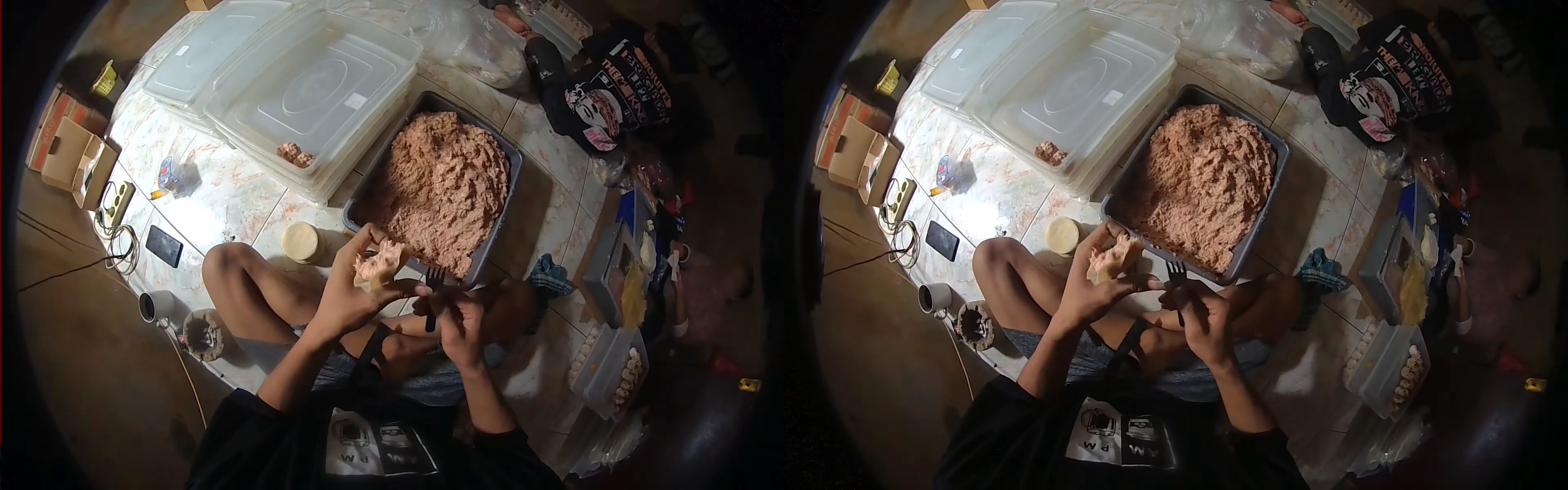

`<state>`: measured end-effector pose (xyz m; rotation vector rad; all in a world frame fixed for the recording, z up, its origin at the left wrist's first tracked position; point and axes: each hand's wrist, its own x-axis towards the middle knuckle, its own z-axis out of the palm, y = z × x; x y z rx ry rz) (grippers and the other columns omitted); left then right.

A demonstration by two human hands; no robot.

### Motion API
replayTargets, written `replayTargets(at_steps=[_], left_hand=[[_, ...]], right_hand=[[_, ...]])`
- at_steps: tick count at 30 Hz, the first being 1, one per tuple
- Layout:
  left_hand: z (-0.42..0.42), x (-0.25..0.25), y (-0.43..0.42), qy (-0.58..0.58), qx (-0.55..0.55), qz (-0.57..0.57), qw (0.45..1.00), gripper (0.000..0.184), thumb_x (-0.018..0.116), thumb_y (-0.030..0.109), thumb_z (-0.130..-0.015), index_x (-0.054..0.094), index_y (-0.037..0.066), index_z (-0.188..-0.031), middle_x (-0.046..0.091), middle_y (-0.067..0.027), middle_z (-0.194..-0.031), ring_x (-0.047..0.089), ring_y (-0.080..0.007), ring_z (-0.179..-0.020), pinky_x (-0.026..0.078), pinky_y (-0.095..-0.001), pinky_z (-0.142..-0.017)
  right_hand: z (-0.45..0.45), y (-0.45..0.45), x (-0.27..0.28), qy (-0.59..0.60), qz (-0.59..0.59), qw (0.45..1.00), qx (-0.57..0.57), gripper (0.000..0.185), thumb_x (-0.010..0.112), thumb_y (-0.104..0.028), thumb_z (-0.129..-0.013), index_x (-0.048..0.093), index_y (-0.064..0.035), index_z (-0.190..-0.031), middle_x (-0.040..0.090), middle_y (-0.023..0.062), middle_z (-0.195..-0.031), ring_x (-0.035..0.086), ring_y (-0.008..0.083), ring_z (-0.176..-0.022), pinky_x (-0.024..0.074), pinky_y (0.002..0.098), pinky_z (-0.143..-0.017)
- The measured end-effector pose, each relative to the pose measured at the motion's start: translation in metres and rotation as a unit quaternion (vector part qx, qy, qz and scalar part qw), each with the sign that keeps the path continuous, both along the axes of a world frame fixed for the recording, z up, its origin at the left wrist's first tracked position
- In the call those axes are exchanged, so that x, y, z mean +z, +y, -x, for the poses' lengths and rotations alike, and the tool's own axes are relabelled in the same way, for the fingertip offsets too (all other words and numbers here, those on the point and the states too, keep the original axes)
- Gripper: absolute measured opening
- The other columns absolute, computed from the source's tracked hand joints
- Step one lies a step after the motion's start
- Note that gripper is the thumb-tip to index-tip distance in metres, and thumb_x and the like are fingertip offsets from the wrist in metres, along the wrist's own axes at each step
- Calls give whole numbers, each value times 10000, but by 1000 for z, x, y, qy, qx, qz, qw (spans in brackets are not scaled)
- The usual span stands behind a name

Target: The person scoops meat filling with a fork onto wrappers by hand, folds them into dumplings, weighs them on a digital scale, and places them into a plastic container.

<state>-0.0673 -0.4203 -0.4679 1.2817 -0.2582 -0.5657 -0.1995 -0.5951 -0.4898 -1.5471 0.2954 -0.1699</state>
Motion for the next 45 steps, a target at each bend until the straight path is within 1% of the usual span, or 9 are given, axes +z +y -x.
replayTargets(at_steps=[5,7,16,19,24,27,38,42,45], left_hand=[[-6,8,4,-206,-48,-18,977,945,892,-18,-765,393,14,-1567,582,-71,-1230,608,-135,-1065,514,-287,-938],[-9,24,1,-127,-53,-17,990,996,905,5,-767,371,33,-1607,596,-83,-1279,619,-163,-1120,519,-317,-979],[-9,-16,19,-132,-139,-114,975,605,854,107,-877,552,-22,-1385,674,-136,-1296,646,-211,-1175,489,-339,-1073],[-2,-38,22,-87,-87,-83,989,570,846,105,-883,550,-20,-1355,680,-133,-1270,662,-199,-1145,515,-334,-1025],[-2,5,2,15,-14,-76,997,642,964,61,-786,559,-31,-1276,711,-96,-1181,701,-164,-1113,577,-318,-956],[14,9,-8,-7,67,0,998,582,970,53,-769,646,-33,-1244,720,-59,-1170,659,-101,-1084,538,-268,-950],[-1,32,1,-267,-69,-118,954,318,876,34,-773,655,-20,-995,729,-47,-884,678,-86,-813,552,-271,-762],[-7,26,-8,-21,27,15,999,516,1006,86,-724,603,31,-1042,665,-6,-881,633,-85,-805,520,-265,-728],[8,25,-15,-182,27,-19,983,559,1030,129,-727,591,40,-1062,608,37,-929,536,-40,-836,495,-232,-735]], right_hand=[[-12,1,25,-36,82,996,25,197,639,-41,-993,745,56,-1129,777,124,-984,765,236,-893,599,342,-804],[-17,0,29,-78,165,983,36,166,652,-39,-973,735,54,-1082,754,130,-958,742,243,-866,578,348,-781],[-29,-9,45,-188,352,915,58,66,653,18,-942,693,63,-969,704,177,-933,699,307,-820,552,368,-738],[-23,-13,31,-171,314,932,-60,62,644,21,-976,683,57,-944,708,115,-872,658,195,-738,513,309,-666],[4,4,25,-1,110,994,-4,179,590,-3,-1061,723,105,-1115,767,107,-970,726,163,-920,595,295,-836],[6,19,23,-46,23,999,-17,184,591,26,-1035,729,102,-1131,801,132,-1005,767,187,-874,614,313,-766],[-12,3,67,-138,386,912,0,97,698,43,-925,730,76,-1011,684,152,-789,689,309,-679,540,390,-612],[-12,-6,96,-96,465,880,-23,92,709,61,-874,721,67,-965,688,145,-793,699,292,-693,545,395,-611],[-7,13,77,-142,419,897,18,91,722,73,-843,711,52,-931,692,147,-801,701,300,-696,554,410,-622]])
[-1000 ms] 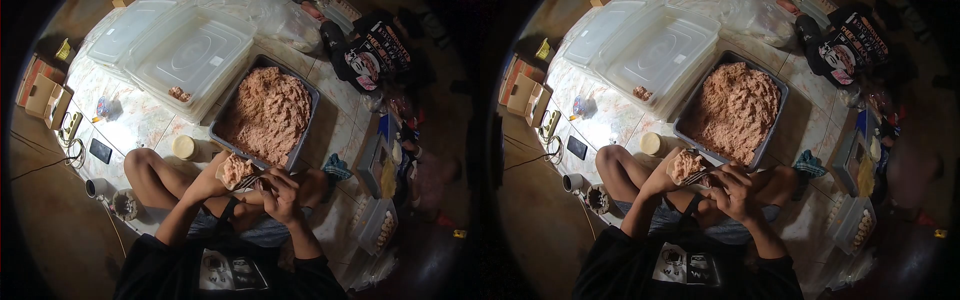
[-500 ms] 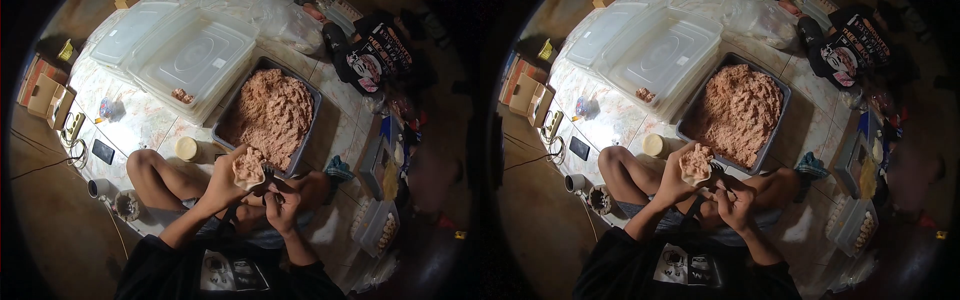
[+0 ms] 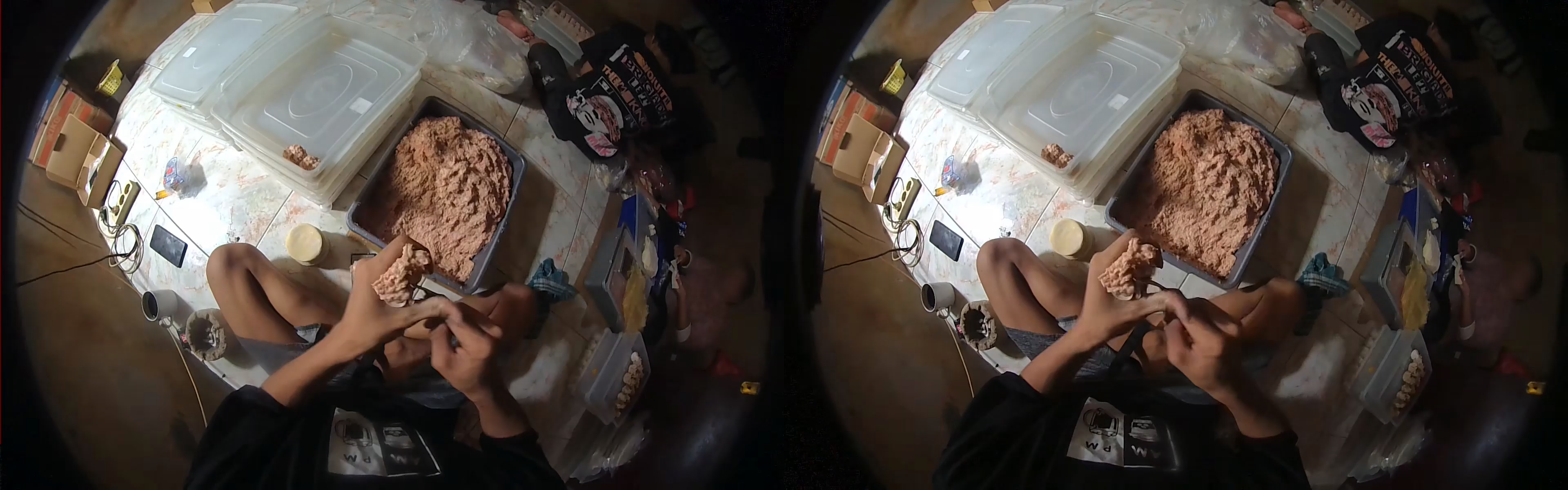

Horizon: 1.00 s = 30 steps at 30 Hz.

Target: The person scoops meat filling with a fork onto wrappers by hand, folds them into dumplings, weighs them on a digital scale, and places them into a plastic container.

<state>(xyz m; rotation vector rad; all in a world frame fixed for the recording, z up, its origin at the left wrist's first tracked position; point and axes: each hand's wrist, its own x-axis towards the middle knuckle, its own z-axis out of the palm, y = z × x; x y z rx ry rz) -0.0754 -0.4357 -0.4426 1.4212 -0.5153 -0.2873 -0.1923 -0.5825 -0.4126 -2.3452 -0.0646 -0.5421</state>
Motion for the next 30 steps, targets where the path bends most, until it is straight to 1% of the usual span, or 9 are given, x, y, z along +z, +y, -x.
replayTargets(at_steps=[3,4,8,11,15,19,23,27,30], left_hand=[[-2,-5,-3,89,39,72,993,605,1023,150,-743,604,-1,-1153,653,-16,-1008,574,-67,-898,515,-245,-792],[-2,-1,-6,119,38,125,984,613,1021,134,-743,594,-1,-1162,639,-18,-1008,574,-65,-902,513,-236,-799],[-7,-4,4,-49,-28,-2,998,693,1023,74,-720,544,-16,-1212,611,-13,-1029,590,-66,-905,517,-212,-790],[-5,-10,7,55,49,75,994,705,1035,101,-710,545,-1,-1206,634,-17,-1016,588,-69,-879,518,-230,-747],[-10,-18,10,-122,-64,-37,990,508,990,125,-785,575,47,-1066,657,6,-891,573,-52,-741,479,-212,-660],[-19,-9,-2,148,-45,-74,985,383,931,109,-856,610,13,-1040,684,-1,-906,600,-35,-755,523,-216,-657],[-26,-15,2,57,-63,-17,996,401,928,105,-864,607,8,-1084,694,4,-902,655,-38,-835,571,-218,-710],[-10,-23,-16,-31,-20,-54,998,357,948,115,-846,626,19,-967,640,29,-835,561,-27,-782,483,-236,-648],[-16,-14,-12,81,-23,-66,994,447,992,183,-798,611,10,-955,617,47,-807,518,-26,-727,436,-222,-610]], right_hand=[[1,-9,3,29,-14,996,-80,134,743,45,-847,745,28,-980,700,142,-820,702,304,-709,562,413,-634],[4,-10,9,86,-12,989,-119,18,721,26,-867,739,22,-868,710,143,-816,725,320,-773,554,409,-693],[-5,-11,19,2,81,996,-31,59,679,62,-923,722,34,-895,716,135,-821,713,306,-713,546,357,-658],[2,-20,-6,43,-14,999,-27,79,729,36,-901,742,31,-978,709,142,-810,710,313,-724,547,407,-631],[-1,-3,-8,34,-97,995,0,22,703,53,-905,687,45,-893,683,163,-763,696,333,-678,539,385,-626],[-16,-15,-16,19,-41,998,-49,59,685,48,-918,649,55,-871,666,205,-757,692,349,-643,522,393,-595],[-3,-31,-15,94,-175,975,-103,115,672,20,-968,670,52,-857,710,161,-747,721,190,-652,525,339,-587],[-3,-5,-23,122,-3,992,-42,118,675,29,-921,679,58,-806,704,150,-731,734,241,-730,548,332,-698],[-10,-19,-14,63,-61,991,-102,55,672,50,-925,692,76,-882,707,155,-752,735,248,-716,557,347,-689]])
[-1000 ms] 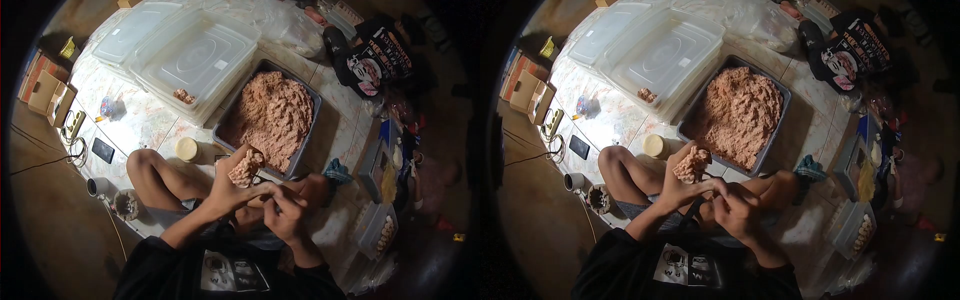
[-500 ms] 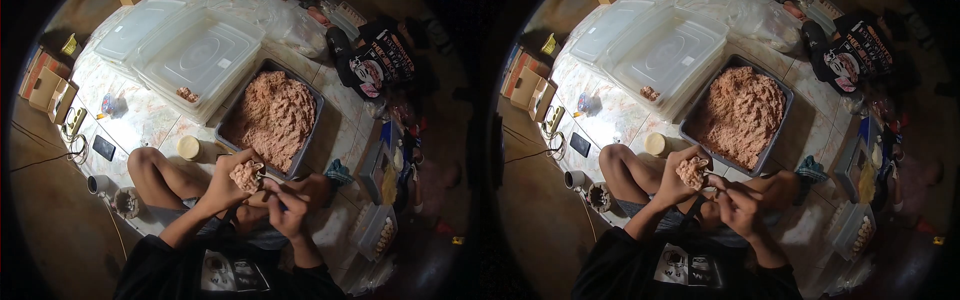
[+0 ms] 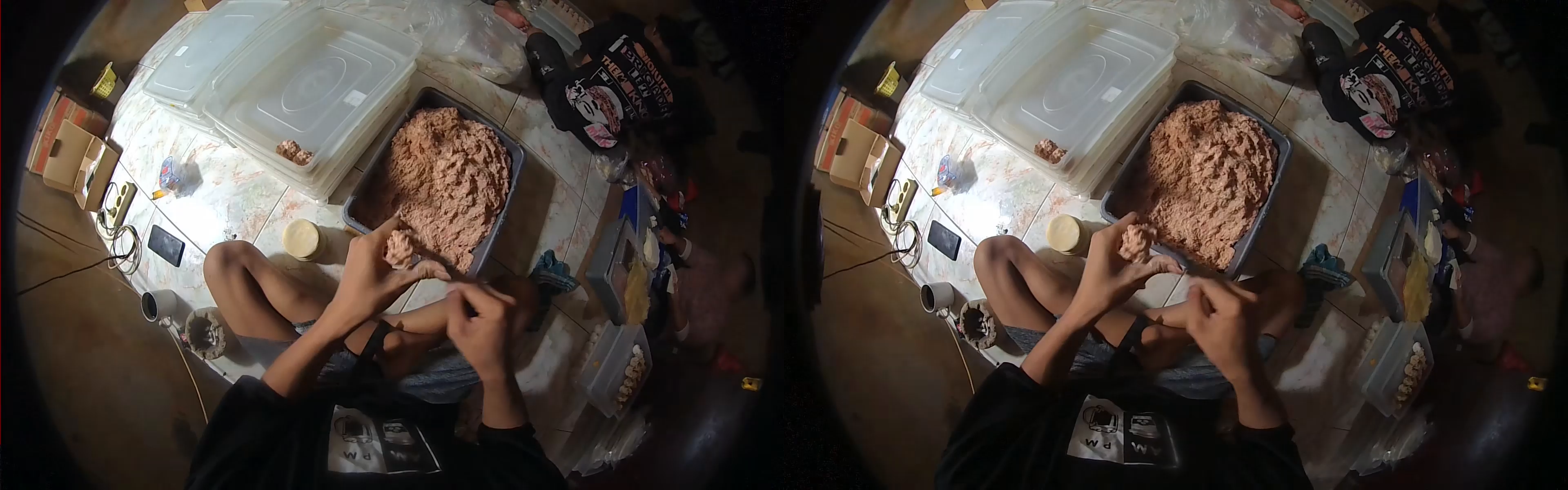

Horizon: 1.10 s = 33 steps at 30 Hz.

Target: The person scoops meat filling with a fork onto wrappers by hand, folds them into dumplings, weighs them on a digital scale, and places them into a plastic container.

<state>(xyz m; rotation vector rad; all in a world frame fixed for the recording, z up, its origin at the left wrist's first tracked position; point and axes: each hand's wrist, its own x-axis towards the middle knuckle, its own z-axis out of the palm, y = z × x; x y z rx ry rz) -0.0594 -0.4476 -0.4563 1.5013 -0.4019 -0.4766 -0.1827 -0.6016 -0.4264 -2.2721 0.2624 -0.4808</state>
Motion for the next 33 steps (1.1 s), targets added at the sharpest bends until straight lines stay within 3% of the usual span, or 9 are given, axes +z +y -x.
replayTargets(at_steps=[4,7,13,17,21,22,25,26,33], left_hand=[[-10,-6,12,-91,-20,72,993,423,988,188,-804,621,16,-924,617,45,-791,523,-19,-735,435,-225,-601],[1,-9,-3,-83,-43,44,995,425,994,260,-797,681,-6,-906,721,-57,-826,587,-45,-781,518,-276,-671],[-11,-24,14,-25,-6,34,999,325,964,152,-824,683,4,-894,648,24,-752,531,-38,-709,473,-243,-611],[-14,-40,-4,-78,37,73,994,272,925,117,-856,672,20,-881,617,24,-729,502,-36,-666,458,-247,-591],[-15,-50,1,-203,42,-36,978,273,874,122,-863,618,29,-851,604,-110,-690,634,-197,-596,484,-340,-573],[-12,-46,2,-212,50,-52,975,245,846,97,-845,611,29,-855,609,-154,-714,662,-327,-626,499,-398,-576],[-5,-41,-4,-281,10,-66,957,166,840,75,-892,683,19,-888,645,-83,-700,635,-165,-595,497,-312,-575],[-6,-47,-6,-296,27,-97,950,150,825,73,-902,684,24,-897,644,-114,-709,644,-238,-587,494,-343,-564],[-6,-35,-9,-322,34,-170,931,177,805,127,-919,659,38,-874,628,-128,-724,642,-322,-614,488,-372,-568]], right_hand=[[11,-12,11,9,-44,998,50,45,704,40,-928,724,70,-955,688,164,-747,699,249,-638,526,356,-585],[6,14,4,10,18,996,82,64,721,30,-917,737,52,-975,678,175,-747,704,300,-648,531,392,-606],[2,-14,55,72,93,993,-2,100,708,-72,-994,719,28,-993,646,163,-821,690,336,-687,519,430,-610],[-11,20,47,23,105,992,67,141,679,-98,-1022,705,25,-957,630,162,-803,673,374,-667,514,458,-596],[-12,7,28,81,69,992,59,196,669,-110,-1025,663,9,-869,656,191,-814,677,410,-687,518,478,-598],[-11,6,34,86,70,993,48,209,667,-111,-1025,653,7,-853,658,196,-813,678,415,-692,518,482,-599],[-14,9,20,91,71,991,71,218,660,-115,-1028,649,5,-846,648,194,-785,676,419,-691,518,487,-594],[-13,6,25,87,62,992,66,221,671,-124,-1025,655,1,-843,650,188,-780,676,417,-690,511,488,-587],[-16,1,30,67,37,995,59,264,694,-121,-1022,637,16,-804,624,170,-728,656,397,-644,483,468,-568]])
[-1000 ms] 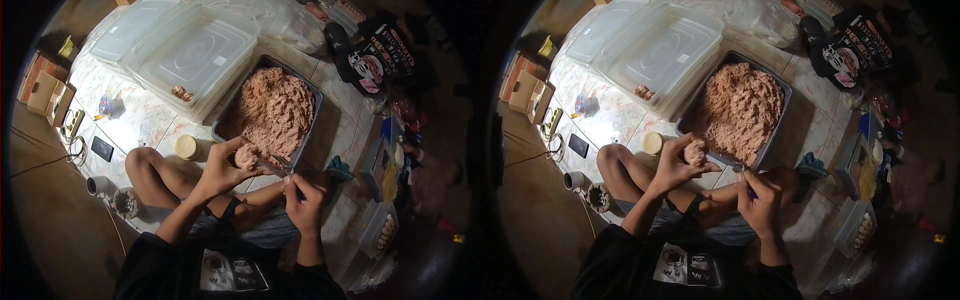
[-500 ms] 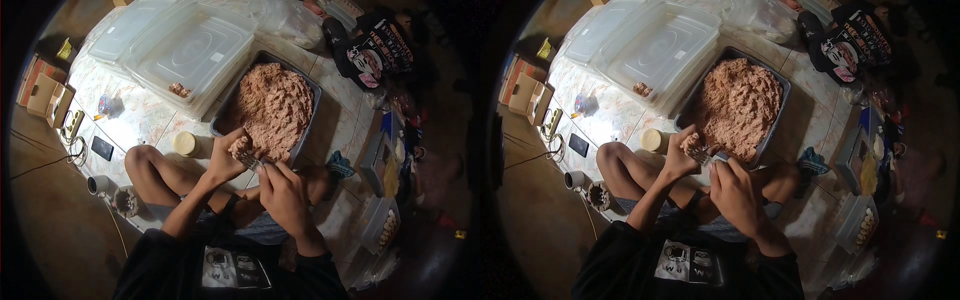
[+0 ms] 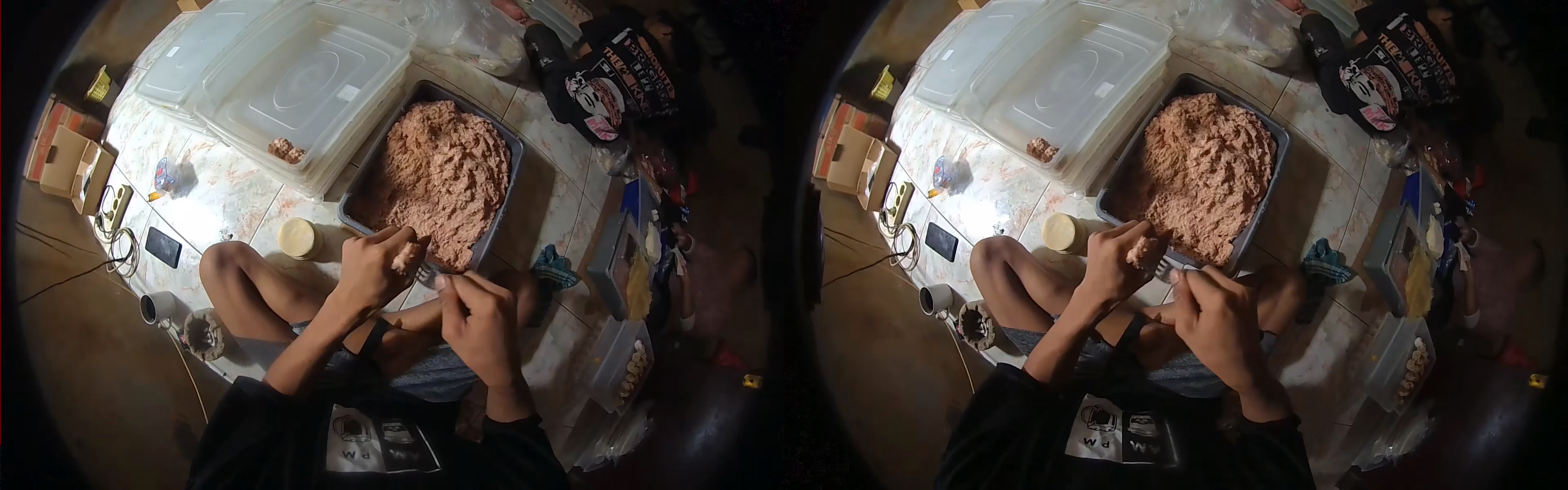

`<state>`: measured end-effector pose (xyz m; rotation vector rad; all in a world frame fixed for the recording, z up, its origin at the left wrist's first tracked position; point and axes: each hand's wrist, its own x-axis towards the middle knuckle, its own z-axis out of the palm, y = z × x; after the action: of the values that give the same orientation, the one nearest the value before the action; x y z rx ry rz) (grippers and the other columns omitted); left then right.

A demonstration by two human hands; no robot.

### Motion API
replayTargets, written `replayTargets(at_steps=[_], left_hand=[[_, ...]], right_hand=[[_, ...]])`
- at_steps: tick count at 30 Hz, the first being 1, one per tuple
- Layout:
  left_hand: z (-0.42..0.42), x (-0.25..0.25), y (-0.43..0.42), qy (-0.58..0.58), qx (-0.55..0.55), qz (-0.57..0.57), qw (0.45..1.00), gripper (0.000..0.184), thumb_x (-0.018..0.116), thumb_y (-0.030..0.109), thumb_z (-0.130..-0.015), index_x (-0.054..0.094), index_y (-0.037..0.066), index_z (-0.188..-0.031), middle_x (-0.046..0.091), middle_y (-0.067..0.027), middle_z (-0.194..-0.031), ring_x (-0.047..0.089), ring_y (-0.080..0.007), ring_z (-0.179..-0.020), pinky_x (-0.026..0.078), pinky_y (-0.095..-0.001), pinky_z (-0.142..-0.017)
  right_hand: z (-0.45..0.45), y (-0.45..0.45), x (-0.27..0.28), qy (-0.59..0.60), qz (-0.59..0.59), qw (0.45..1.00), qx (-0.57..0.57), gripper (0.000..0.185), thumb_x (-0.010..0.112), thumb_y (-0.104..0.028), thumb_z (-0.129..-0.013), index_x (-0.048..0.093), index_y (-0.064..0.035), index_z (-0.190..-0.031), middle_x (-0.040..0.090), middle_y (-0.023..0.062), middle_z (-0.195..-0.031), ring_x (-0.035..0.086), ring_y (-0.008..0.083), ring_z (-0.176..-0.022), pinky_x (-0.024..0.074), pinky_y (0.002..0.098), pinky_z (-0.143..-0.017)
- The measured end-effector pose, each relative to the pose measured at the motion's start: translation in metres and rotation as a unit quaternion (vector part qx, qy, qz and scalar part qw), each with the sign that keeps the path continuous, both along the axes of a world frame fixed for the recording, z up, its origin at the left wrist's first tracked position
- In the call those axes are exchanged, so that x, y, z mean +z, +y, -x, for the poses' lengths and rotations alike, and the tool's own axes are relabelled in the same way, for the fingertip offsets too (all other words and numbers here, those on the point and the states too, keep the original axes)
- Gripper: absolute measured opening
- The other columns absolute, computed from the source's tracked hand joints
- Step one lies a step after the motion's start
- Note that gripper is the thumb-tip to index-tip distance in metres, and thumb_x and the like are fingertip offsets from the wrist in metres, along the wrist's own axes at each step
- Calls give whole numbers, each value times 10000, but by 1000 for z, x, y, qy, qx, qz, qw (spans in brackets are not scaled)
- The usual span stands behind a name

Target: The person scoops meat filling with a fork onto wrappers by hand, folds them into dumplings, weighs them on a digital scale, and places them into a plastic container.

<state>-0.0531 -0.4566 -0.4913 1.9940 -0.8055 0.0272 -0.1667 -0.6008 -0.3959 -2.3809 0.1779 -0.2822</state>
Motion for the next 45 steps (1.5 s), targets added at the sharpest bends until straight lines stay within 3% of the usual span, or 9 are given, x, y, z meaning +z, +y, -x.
replayTargets(at_steps=[7,10,12,14,19,25,31,42,45], left_hand=[[-11,-36,16,270,43,22,962,276,886,127,-852,679,4,-987,638,-30,-796,603,-70,-714,523,-306,-661],[1,-43,4,161,-59,131,976,373,921,227,-837,640,1,-936,618,-107,-724,622,-211,-657,530,-356,-672],[5,-34,13,255,-26,137,957,366,931,154,-830,638,-7,-976,583,-28,-742,567,-134,-696,512,-303,-681],[-5,-28,29,349,30,160,923,355,938,137,-824,655,12,-997,617,12,-810,580,-60,-795,507,-251,-718],[-8,-31,24,360,-81,174,913,341,951,110,-808,685,14,-999,639,28,-808,596,-52,-761,498,-241,-681],[-1,-12,26,281,-92,37,955,256,787,55,-777,709,-15,-1011,716,-194,-859,723,-287,-797,547,-340,-725],[3,-6,23,91,-79,80,989,267,810,59,-783,705,52,-1028,667,-152,-854,663,-421,-728,548,-437,-646],[10,-2,14,-66,30,7,997,214,823,167,-826,626,92,-856,640,-75,-782,663,-343,-653,539,-439,-567],[9,-15,12,224,-34,151,962,326,908,162,-800,669,30,-977,657,-89,-802,611,-129,-679,516,-319,-642]], right_hand=[[-33,-31,-25,-8,25,995,-97,159,656,-67,-1005,637,19,-873,704,228,-850,716,422,-750,534,475,-661],[-60,-70,-122,124,46,991,-30,53,687,-27,-927,661,20,-920,698,264,-858,695,466,-773,520,495,-685],[-46,-86,-161,101,137,985,3,28,682,-14,-898,665,8,-904,692,262,-826,710,458,-795,530,514,-706],[-40,-89,-137,180,228,957,10,30,691,-42,-907,671,-25,-893,699,241,-788,728,443,-797,541,532,-723],[-12,-17,14,27,53,998,32,122,723,-80,-955,633,-46,-880,714,210,-807,743,383,-733,560,489,-598],[-2,-9,5,-21,81,994,71,122,711,-119,-992,620,-39,-1001,653,169,-806,713,392,-723,542,488,-592],[3,-4,9,28,78,995,58,123,701,-126,-1008,614,-43,-981,658,179,-814,715,399,-748,546,489,-613],[5,10,12,45,75,995,52,77,710,-53,-983,643,-22,-962,702,196,-848,728,413,-788,549,479,-644],[4,-9,36,-5,157,988,3,76,689,-88,-1004,645,-50,-956,726,152,-887,730,377,-764,536,459,-619]])
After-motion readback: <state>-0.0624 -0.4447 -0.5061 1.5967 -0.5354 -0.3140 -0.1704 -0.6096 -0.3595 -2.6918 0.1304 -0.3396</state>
